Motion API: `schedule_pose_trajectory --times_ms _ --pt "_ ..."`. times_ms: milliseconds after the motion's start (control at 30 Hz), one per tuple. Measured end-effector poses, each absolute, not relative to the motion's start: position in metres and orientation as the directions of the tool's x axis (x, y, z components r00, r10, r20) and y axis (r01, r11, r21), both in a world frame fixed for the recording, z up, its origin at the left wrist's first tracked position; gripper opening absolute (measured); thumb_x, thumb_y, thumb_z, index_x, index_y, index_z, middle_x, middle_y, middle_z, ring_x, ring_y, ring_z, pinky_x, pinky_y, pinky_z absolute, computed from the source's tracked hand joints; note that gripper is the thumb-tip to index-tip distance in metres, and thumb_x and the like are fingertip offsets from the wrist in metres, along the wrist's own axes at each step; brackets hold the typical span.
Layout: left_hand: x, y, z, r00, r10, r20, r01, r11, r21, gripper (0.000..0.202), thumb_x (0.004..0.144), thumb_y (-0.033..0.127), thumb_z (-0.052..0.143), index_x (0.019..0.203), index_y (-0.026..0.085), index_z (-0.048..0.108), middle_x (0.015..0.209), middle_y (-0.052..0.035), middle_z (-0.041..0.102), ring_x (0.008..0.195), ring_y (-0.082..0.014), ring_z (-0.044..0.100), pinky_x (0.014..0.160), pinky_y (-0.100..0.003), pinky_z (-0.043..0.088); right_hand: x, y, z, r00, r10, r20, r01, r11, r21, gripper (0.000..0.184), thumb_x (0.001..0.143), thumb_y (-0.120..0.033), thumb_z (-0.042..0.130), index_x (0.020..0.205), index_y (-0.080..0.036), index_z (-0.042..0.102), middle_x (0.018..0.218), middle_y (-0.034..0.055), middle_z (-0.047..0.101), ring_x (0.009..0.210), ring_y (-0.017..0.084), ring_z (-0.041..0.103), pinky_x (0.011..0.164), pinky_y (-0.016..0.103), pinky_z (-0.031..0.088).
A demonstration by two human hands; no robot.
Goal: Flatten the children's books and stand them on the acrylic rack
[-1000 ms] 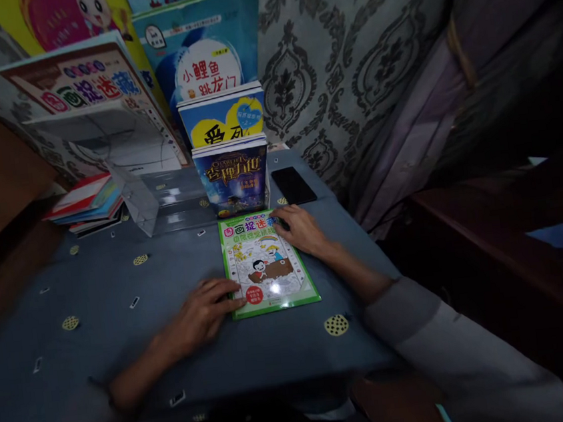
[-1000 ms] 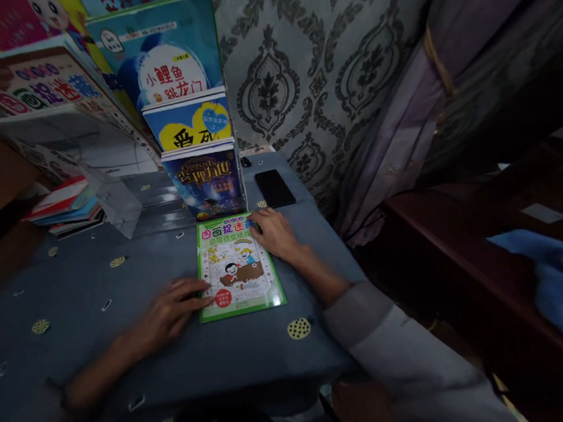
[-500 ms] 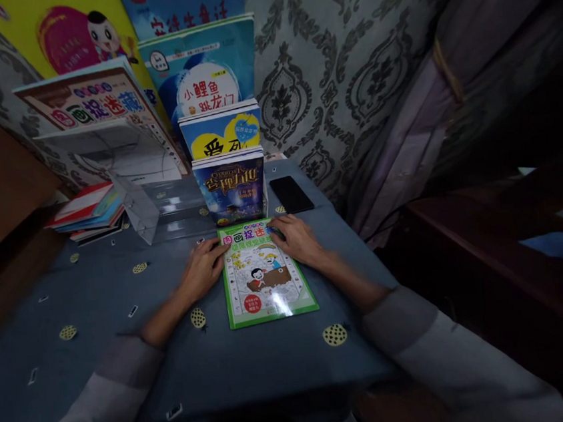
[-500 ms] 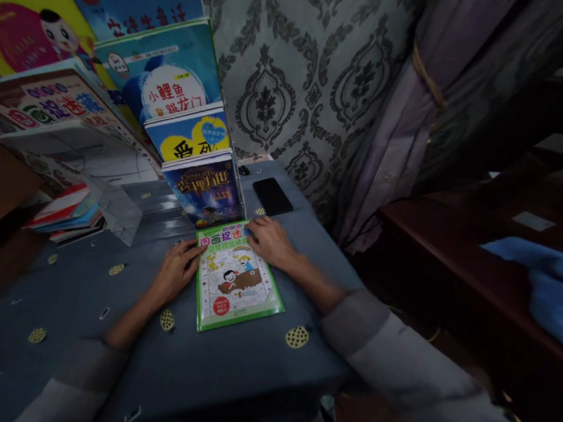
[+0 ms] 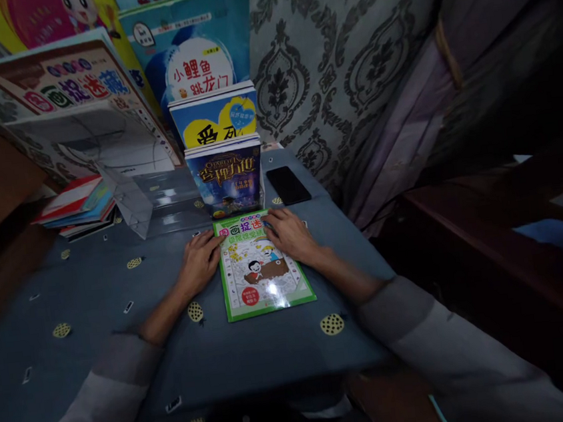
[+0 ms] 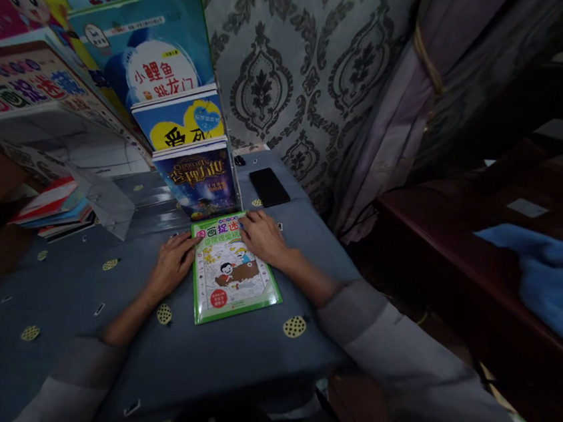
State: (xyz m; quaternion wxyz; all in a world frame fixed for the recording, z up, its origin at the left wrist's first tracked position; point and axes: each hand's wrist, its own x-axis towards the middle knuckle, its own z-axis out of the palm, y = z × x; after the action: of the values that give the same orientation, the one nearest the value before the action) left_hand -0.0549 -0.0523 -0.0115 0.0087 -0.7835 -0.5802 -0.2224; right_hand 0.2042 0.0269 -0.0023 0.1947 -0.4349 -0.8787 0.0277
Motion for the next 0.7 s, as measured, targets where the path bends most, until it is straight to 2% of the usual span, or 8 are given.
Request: schedule_pose_trajectory --times_ms 400,700 --pt "-0.0551 -0.0528 -0.009 0.224 0.919 0.324 0.913 -0.314 0.259 0.038 0.1 0.025 0.043 0.132 0.022 0.064 0.139 -0.0122 0.061 0.133 -0.0286 0.052 0.11 -0.056 0.04 0.2032 0.0268 -0.006 -0.52 0.791 0.322 0.762 0.6 -0.245 0.033 0.096 -0.022 0.049 0.124 -0.015 0.066 0.13 0.016 0.063 0.118 0.031 0.054 0.101 0.045 0.046" --pt "-0.0541 -0.0537 -0.0059 0.205 0.939 0.277 0.914 -0.284 0.288 0.039 0.099 0.026 0.043 0.133 0.022 0.063 0.14 -0.0123 0.06 0.134 -0.0297 0.05 0.113 -0.057 0.036 0.1994 0.0217 -0.0021 -0.506 0.813 0.288 0.803 0.566 -0.188 0.036 0.098 -0.022 0.044 0.128 -0.014 0.064 0.134 0.0166 0.061 0.121 0.031 0.053 0.1 0.046 0.047"
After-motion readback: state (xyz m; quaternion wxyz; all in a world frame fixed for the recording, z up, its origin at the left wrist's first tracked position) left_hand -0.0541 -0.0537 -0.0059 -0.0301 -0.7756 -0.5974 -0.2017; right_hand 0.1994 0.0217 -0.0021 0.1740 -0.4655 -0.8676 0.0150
